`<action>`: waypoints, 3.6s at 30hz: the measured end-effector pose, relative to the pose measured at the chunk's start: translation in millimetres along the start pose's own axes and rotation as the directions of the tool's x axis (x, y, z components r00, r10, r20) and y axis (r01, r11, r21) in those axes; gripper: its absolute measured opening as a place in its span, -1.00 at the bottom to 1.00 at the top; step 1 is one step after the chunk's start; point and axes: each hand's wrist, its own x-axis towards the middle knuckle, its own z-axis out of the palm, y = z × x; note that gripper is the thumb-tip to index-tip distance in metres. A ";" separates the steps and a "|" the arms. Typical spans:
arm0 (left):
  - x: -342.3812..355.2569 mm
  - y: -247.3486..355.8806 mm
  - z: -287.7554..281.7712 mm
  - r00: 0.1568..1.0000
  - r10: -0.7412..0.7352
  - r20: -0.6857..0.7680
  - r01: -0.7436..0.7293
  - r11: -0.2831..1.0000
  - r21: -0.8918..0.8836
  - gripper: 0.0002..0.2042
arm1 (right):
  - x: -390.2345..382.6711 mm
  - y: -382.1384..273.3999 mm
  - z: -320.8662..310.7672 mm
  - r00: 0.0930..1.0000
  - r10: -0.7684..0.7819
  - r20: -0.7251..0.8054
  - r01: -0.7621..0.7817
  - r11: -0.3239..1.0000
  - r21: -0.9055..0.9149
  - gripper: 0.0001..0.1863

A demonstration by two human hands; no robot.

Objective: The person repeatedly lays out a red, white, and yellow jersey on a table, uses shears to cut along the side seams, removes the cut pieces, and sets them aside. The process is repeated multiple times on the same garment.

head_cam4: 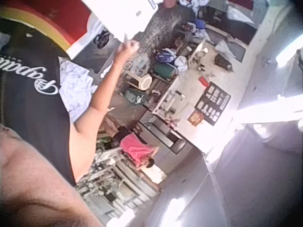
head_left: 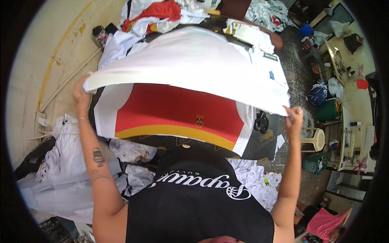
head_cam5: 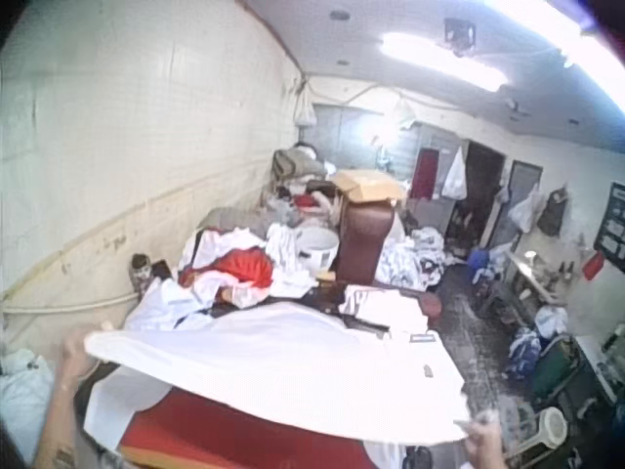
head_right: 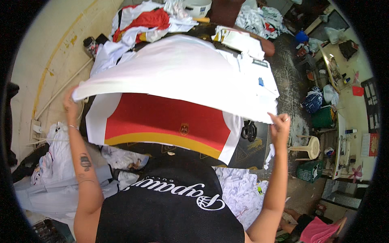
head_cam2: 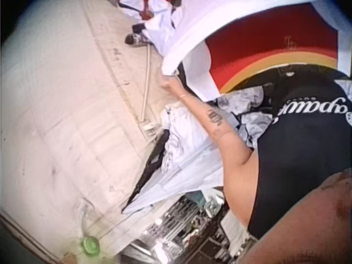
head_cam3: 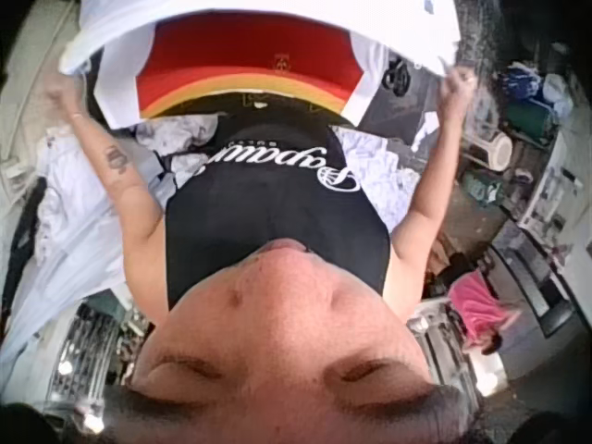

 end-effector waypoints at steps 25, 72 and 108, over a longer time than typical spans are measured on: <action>-124.9 -64.4 161.5 0.582 -0.810 0.077 0.777 0.526 -0.345 -0.80 | -95.6 -3.5 159.8 0.525 0.754 0.394 -0.590 -0.012 0.808 -0.58; 19.8 -21.3 278.0 0.420 -0.891 0.173 0.430 0.363 0.827 -0.33 | -128.2 -121.2 170.0 0.644 0.619 0.449 -0.535 0.784 -0.314 -0.40; 103.5 -86.3 344.2 0.847 -0.135 0.515 -0.153 0.864 0.479 -0.62 | 168.0 -13.0 369.4 0.955 0.115 0.275 -0.066 0.981 -0.182 -0.40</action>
